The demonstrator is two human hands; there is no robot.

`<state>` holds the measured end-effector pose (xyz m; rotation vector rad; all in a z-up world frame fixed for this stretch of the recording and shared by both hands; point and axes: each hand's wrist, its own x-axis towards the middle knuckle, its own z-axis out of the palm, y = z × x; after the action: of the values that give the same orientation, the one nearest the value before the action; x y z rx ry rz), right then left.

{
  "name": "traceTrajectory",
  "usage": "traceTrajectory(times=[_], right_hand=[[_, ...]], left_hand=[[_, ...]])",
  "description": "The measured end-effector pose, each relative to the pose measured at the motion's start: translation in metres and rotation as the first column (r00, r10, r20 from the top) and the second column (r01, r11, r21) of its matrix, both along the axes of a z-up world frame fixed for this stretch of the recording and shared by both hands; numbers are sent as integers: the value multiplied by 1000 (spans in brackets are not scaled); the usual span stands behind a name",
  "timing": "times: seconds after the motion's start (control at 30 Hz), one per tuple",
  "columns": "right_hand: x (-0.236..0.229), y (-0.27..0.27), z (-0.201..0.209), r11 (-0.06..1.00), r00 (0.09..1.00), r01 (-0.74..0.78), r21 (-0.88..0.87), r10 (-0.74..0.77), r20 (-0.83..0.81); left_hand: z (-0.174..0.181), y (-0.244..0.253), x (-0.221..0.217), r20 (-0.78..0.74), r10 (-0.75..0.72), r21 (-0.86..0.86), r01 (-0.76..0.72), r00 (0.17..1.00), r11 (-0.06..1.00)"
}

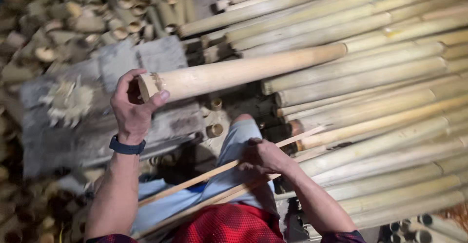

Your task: The person sits on the floor and repeatedly cuts long bamboo poles into shorter segments using a table saw. They pick up a pole, feed it through the blade, and then place the cut pieces aside.

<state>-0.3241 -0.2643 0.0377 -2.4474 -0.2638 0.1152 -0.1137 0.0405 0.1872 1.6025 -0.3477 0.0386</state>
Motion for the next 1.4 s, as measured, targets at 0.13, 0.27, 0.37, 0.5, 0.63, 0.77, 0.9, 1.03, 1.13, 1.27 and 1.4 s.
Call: traceTrajectory(times=[0.13, 0.27, 0.37, 0.5, 0.63, 0.77, 0.9, 1.03, 1.13, 1.27, 1.4], right_hand=[[50, -11, 16, 896, 920, 392, -208, -381, 92], [115, -43, 39, 926, 836, 307, -220, -152, 527], [151, -49, 11, 925, 883, 215, -312, -47, 467], [168, -61, -2, 919, 933, 165, -359, -27, 360], [181, -72, 28, 797, 977, 175, -578, -66, 204], [176, -78, 46, 807, 966, 161, -568, -10, 260], [180, -84, 40, 789, 973, 115, -604, 34, 230], [190, -85, 38, 774, 986, 77, -629, 36, 165], [205, -82, 47, 737, 999, 34, -676, -25, 23], [219, -82, 54, 752, 999, -20, -659, 36, 11], [228, -83, 47, 738, 998, -37, -674, 58, 9]], left_hand=[[17, 56, -43, 3, 81, 61, -81, 997, 995], [24, 88, -75, 108, 89, 64, -96, 990, 993], [22, 99, -89, 207, 99, 153, -133, 973, 979], [5, 120, -69, 192, 160, 267, -208, 968, 941], [-55, 90, -40, 598, 228, 570, -608, 768, 553], [-141, -2, -3, 418, -184, 770, -239, 890, 591], [-187, -47, 16, 472, -191, 768, -296, 860, 568], [-205, -48, 21, 427, -166, 745, -242, 889, 621], [-209, -46, 30, 470, -123, 723, -301, 874, 622], [-206, -44, 38, 404, -127, 769, -262, 906, 583], [-203, -46, 49, 357, -131, 834, -253, 925, 491]])
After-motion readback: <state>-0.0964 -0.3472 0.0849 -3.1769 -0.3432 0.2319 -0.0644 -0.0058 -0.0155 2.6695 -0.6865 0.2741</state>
